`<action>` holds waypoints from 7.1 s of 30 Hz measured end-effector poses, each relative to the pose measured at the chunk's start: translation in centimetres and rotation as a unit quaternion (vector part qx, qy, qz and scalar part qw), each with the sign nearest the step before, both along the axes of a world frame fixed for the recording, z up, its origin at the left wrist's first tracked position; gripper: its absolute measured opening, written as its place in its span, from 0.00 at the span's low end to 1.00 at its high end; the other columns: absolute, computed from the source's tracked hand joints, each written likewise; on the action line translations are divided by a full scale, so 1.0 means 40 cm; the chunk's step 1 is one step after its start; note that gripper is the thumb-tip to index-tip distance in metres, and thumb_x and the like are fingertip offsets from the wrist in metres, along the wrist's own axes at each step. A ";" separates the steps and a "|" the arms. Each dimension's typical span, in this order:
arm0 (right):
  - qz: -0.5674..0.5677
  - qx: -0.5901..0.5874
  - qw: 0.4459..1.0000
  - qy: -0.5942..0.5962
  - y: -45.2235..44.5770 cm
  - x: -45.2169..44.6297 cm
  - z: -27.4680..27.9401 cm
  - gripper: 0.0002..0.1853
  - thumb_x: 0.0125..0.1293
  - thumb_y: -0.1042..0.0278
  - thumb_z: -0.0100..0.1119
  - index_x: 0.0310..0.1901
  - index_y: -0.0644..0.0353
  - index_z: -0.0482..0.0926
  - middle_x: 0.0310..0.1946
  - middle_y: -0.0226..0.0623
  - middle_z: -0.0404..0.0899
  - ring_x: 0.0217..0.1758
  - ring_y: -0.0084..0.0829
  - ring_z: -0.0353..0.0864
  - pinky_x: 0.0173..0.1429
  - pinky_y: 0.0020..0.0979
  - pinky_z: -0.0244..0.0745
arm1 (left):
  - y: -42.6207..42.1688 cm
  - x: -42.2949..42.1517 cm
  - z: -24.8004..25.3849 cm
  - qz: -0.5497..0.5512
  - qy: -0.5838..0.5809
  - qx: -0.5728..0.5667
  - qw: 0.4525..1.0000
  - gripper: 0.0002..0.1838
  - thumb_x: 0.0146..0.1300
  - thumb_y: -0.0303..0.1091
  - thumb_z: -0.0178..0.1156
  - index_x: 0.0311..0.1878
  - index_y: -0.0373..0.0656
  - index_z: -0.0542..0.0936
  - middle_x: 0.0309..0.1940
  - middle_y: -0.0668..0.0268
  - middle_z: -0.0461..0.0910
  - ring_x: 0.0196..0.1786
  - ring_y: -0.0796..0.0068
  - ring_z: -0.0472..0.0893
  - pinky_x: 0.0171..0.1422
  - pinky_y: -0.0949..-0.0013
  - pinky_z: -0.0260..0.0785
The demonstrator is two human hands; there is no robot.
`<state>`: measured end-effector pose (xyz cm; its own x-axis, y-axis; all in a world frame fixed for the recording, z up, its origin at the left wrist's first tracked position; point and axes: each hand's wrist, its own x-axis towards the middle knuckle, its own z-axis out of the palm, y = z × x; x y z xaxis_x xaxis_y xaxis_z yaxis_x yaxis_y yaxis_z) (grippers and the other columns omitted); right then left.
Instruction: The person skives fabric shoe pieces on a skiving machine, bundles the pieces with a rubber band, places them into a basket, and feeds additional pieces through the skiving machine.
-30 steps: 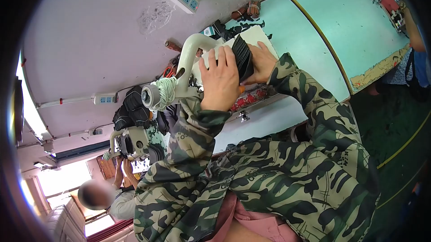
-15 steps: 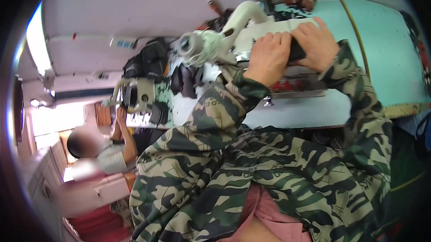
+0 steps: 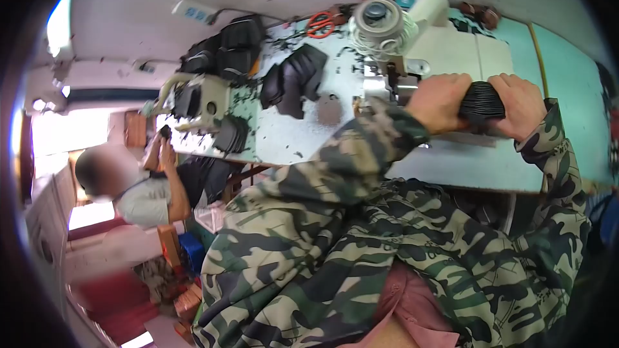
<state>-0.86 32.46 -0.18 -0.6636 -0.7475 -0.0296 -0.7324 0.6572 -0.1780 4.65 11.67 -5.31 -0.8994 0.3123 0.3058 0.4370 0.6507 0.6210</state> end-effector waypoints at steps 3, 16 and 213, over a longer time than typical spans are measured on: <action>0.021 -0.160 0.983 -0.088 0.039 0.090 0.013 0.39 0.43 0.58 0.74 0.57 0.64 0.69 0.44 0.46 0.78 0.48 0.50 0.77 0.54 0.43 0.71 | -0.070 0.065 0.104 -0.075 -0.102 0.071 0.989 0.28 0.38 0.32 0.72 0.46 0.37 0.74 0.40 0.53 0.79 0.45 0.49 0.79 0.51 0.56 0.72; -0.215 -0.309 0.530 -0.760 -0.291 0.218 -0.070 0.31 0.69 0.56 0.55 0.69 0.57 0.56 0.43 0.35 0.75 0.30 0.19 0.76 0.26 0.18 0.69 | -0.413 -0.017 -0.009 -0.054 -0.548 0.266 0.791 0.22 0.63 0.34 0.63 0.59 0.38 0.73 0.47 0.64 0.79 0.49 0.76 0.75 0.56 0.72 0.67; -0.338 0.105 0.921 0.160 0.065 -0.145 -0.200 0.35 0.52 0.67 0.62 0.65 0.48 0.65 0.66 0.48 0.62 0.61 0.48 0.71 0.58 0.50 0.69 | -0.274 0.039 0.156 -0.137 -0.606 0.206 0.756 0.22 0.49 0.27 0.74 0.49 0.35 0.79 0.38 0.71 0.80 0.42 0.82 0.76 0.49 0.75 0.69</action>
<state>-6.67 35.06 -8.19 -0.9755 -0.1601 0.1511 -0.1358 0.9779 0.1591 6.21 0.71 0.92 -0.5168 0.6399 -0.5687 -0.5316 0.2808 0.7991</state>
